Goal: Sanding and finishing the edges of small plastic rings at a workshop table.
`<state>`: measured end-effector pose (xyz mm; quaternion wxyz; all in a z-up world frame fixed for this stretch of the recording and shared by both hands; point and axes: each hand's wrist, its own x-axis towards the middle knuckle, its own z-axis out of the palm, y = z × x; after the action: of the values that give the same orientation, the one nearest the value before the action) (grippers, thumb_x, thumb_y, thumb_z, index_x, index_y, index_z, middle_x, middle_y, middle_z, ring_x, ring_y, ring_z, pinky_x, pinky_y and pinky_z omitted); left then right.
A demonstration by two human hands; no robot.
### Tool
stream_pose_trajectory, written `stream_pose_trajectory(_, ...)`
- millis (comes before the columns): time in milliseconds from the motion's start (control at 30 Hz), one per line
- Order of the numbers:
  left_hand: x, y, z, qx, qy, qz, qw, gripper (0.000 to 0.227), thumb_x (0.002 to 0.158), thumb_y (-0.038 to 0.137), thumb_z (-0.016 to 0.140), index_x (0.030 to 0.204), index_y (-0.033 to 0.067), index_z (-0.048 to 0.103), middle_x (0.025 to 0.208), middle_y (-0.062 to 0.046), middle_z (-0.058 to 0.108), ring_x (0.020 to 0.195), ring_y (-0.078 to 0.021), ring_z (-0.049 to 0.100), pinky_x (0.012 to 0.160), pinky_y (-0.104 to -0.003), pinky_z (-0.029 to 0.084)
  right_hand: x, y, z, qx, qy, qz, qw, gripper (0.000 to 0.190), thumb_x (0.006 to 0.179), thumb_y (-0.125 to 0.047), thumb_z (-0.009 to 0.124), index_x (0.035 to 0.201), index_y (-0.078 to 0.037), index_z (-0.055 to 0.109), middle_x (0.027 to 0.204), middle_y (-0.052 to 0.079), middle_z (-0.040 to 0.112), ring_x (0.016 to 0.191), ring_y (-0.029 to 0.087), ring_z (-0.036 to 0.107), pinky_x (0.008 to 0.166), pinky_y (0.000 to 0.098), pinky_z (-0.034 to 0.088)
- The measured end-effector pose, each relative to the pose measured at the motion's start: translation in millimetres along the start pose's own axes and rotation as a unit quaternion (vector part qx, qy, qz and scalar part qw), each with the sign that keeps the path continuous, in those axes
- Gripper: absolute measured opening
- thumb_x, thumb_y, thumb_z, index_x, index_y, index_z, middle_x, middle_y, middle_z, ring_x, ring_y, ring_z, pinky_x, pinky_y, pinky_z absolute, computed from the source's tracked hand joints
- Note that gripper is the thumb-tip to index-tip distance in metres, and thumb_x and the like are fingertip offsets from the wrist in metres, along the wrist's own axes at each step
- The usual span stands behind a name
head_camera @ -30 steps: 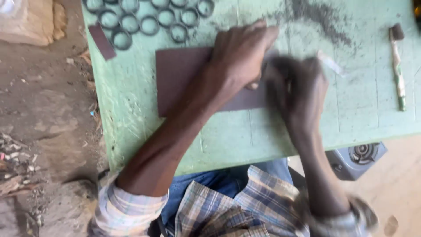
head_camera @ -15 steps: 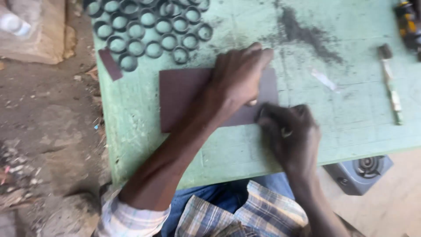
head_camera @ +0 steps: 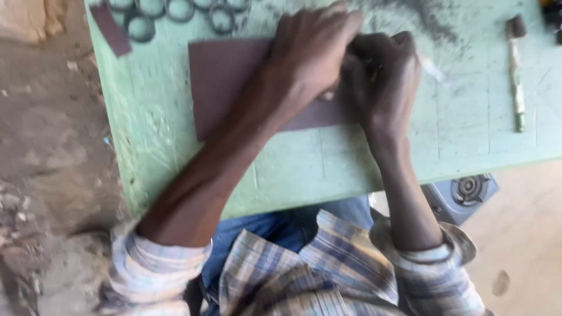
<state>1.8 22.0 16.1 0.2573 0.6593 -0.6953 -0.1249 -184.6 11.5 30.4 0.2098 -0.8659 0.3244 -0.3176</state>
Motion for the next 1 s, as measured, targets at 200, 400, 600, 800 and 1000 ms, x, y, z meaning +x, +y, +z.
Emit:
stream_pose_trajectory(200,16.2,-17.1,38.8,-0.018,-0.044,-0.069,0.996,0.079,0.065,0.005,0.091,0.133,0.0038,0.052,0.143,-0.020,0.053,0.095,-0.0365,0.072,0.079,-0.050,0.060,-22.1,-29.8,-14.9,-0.062,-0.057,0.083,0.993,0.021,0.089,-0.015,0.082,0.106,-0.005,0.076,0.083,0.012,0.068,0.071,0.029,0.056,0.071,0.0415,0.047)
stream_pose_trajectory(400,-2.3,-6.2,-13.4,-0.034,-0.027,-0.001,0.999,0.064,0.058,0.017,0.099,0.108,0.0040,0.060,0.114,-0.013,0.070,0.105,-0.0389,0.069,0.085,-0.056,0.055,27.6,-22.4,7.7,-0.027,0.043,0.024,0.998,0.016,0.096,-0.014,0.076,0.105,-0.001,0.072,0.096,0.019,0.064,0.084,0.030,0.059,0.075,0.0420,0.049)
stream_pose_trajectory(600,6.1,-11.3,13.3,-0.007,0.018,0.005,1.000,0.085,0.038,0.015,0.101,0.111,0.0038,0.058,0.115,-0.017,0.066,0.094,-0.0409,0.069,0.078,-0.054,0.055,-26.7,-20.0,-11.4,-0.034,-0.041,0.137,0.989,0.023,0.085,-0.020,0.082,0.100,-0.004,0.077,0.082,0.017,0.068,0.076,0.024,0.065,0.071,0.0396,0.053)
stream_pose_trajectory(800,7.2,4.2,-20.5,-0.009,-0.097,-0.065,0.993,0.067,0.052,0.022,0.101,0.102,0.0047,0.060,0.112,-0.010,0.068,0.099,-0.0332,0.070,0.085,-0.051,0.056,19.8,-12.8,-3.4,-0.044,-0.015,0.066,0.997,0.019,0.098,-0.013,0.078,0.113,-0.002,0.076,0.097,0.017,0.063,0.084,0.028,0.060,0.073,0.0416,0.050)
stream_pose_trajectory(1000,8.6,-14.7,28.7,0.014,0.037,0.011,0.999,0.097,0.034,0.023,0.102,0.120,0.0071,0.060,0.119,-0.015,0.065,0.100,-0.0392,0.067,0.080,-0.054,0.055,-27.2,-9.3,-0.7,-0.011,-0.037,0.060,0.997,0.017,0.089,-0.007,0.080,0.103,-0.001,0.072,0.091,0.013,0.071,0.079,0.029,0.063,0.074,0.0398,0.050)
